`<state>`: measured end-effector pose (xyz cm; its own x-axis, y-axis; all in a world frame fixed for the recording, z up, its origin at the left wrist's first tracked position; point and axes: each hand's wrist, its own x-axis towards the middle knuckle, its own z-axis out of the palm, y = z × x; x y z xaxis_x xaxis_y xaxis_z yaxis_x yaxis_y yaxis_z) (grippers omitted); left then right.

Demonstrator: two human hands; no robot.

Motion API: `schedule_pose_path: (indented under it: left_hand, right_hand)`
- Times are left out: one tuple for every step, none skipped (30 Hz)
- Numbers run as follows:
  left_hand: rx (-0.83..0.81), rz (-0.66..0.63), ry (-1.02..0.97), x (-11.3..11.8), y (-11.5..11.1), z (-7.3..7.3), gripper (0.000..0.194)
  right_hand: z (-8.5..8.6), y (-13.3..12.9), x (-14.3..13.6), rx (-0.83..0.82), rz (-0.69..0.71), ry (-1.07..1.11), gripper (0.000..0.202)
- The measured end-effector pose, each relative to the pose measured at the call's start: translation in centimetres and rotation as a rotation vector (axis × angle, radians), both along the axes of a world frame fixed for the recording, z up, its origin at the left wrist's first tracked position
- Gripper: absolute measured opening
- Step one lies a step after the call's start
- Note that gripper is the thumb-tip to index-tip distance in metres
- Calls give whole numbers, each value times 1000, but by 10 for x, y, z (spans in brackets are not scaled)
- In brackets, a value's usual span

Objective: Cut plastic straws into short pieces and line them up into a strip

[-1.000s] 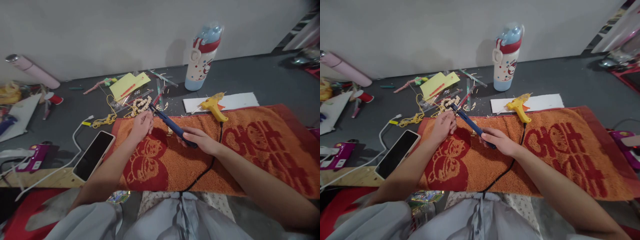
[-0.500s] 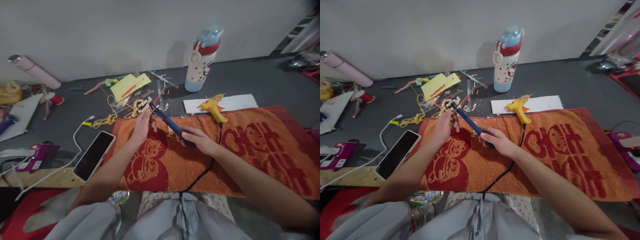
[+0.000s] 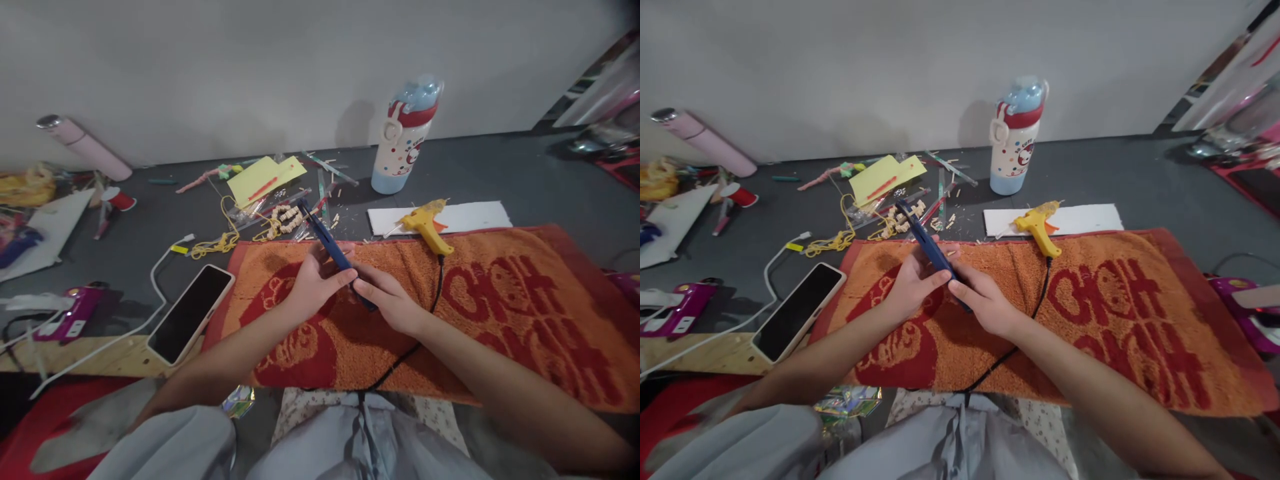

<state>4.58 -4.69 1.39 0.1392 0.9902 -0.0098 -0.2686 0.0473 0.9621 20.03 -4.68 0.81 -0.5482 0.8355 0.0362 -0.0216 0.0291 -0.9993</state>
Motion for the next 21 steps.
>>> schedule_pose_path:
  left_hand:
    - [-12,-7,2,0,-1,0,55]
    - [-27,-14,8,1,-2,1,53]
    - [-43,-22,15,2,-3,1,51]
    - [-59,-28,24,2,-4,2,48]
    - [-70,-29,35,3,-5,2,46]
    - [-76,-24,47,4,-6,2,45]
    - [-77,-15,62,4,-6,3,44]
    - [-78,-5,77,5,-7,3,45]
    - [-81,2,90,6,-7,3,45]
    - [-88,7,98,6,-7,3,46]
    - [-100,4,100,6,-7,3,48]
    - [-117,-4,99,7,-7,3,49]
    - [-133,-12,94,7,-7,3,50]
    - [-142,-16,90,8,-7,3,51]
    - [-142,-11,89,8,-7,3,51]
    - [-133,1,92,8,-7,3,50]
    - [-122,15,97,8,-7,2,49]
    - [-110,27,102,8,-7,2,48]
    - [-101,34,103,8,-7,1,46]
    - [-96,34,101,8,-7,0,45]
    - [-95,32,97,8,-7,0,44]
  right_hand:
    - [0,0,0,2,-12,8,54]
    - [-1,0,-1,-4,-24,19,53]
    - [-2,-1,-1,-13,-33,27,53]
    - [-3,-1,-1,-20,-36,30,53]
    - [-3,0,-1,-29,-34,28,53]
    - [-4,0,-1,-39,-32,25,53]
    - [-5,0,-1,-47,-31,21,53]
    - [-6,0,-2,-55,-31,18,53]
    - [-6,0,-2,-61,-33,15,52]
    - [-7,0,-2,-66,-38,15,52]
    - [-7,0,-3,-73,-43,15,52]
    - [-8,0,-3,-80,-47,16,52]
    - [-9,0,-3,-88,-50,16,53]
    - [-9,1,-4,-96,-50,18,54]
    - [-10,1,-4,-104,-50,21,55]
    - [-10,1,-4,-112,-46,26,56]
    - [-10,1,-4,-118,-44,33,57]
    - [-10,1,-5,-124,-41,42,58]
    - [-10,0,-5,-130,-38,49,58]
    - [-9,0,-5,-136,-35,54,58]
    - [-9,0,-5,-139,-33,56,58]
